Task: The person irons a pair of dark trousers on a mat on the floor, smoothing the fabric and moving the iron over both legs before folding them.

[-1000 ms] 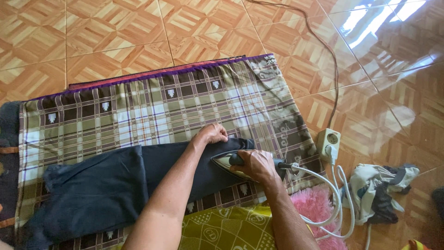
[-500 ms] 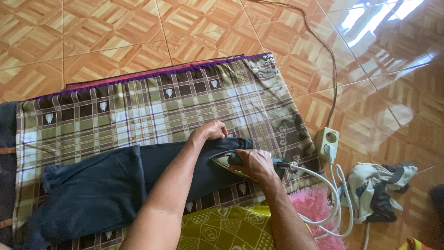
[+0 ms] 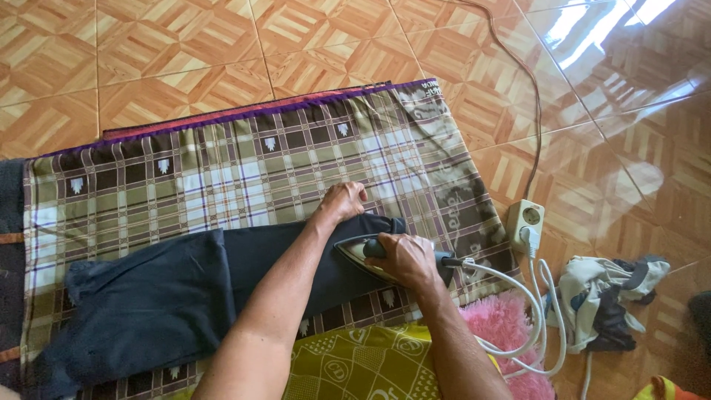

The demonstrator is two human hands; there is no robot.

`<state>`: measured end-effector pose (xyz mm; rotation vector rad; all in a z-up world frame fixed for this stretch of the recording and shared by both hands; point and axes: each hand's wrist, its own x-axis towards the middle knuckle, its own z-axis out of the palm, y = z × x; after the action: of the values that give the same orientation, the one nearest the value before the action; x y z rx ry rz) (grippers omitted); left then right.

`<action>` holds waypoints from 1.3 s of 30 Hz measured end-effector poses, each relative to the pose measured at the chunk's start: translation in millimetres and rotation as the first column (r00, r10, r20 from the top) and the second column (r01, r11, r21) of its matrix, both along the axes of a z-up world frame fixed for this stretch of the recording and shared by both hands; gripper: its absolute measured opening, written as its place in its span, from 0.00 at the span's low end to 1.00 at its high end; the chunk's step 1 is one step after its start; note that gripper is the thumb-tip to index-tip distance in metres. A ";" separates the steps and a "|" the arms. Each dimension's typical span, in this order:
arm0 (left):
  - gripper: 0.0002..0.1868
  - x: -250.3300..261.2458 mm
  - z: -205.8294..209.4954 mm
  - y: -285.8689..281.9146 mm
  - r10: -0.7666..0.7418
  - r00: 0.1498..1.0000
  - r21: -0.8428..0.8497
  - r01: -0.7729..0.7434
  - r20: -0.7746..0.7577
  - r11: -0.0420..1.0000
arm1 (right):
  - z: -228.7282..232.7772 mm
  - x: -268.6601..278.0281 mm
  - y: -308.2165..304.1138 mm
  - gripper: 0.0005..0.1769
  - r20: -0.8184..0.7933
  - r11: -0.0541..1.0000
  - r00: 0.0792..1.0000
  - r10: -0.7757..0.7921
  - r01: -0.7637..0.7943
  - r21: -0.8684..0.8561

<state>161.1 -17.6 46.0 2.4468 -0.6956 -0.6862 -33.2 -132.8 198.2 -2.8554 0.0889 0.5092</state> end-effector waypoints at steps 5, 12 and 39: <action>0.13 -7.9 11.7 10.3 0.044 0.998 -0.047 -0.041 0.045 0.998 | -2.7 7.8 11.1 0.23 0.017 0.996 0.996 -0.084 0.085 -0.020; 0.12 -38.0 64.5 87.2 0.455 0.870 -0.365 -0.367 0.191 0.856 | -14.6 29.5 21.3 0.22 0.100 0.960 0.957 -0.273 0.278 -0.038; 0.20 -269.9 -4.4 301.5 0.632 0.585 -0.340 -0.538 0.508 0.771 | 0.2 64.8 117.6 0.29 0.109 0.993 0.993 -0.046 0.058 -0.105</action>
<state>-108.8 283.9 41.6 2.5105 -0.0738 0.4274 31.6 -15.2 198.4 -2.9708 0.1772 0.3509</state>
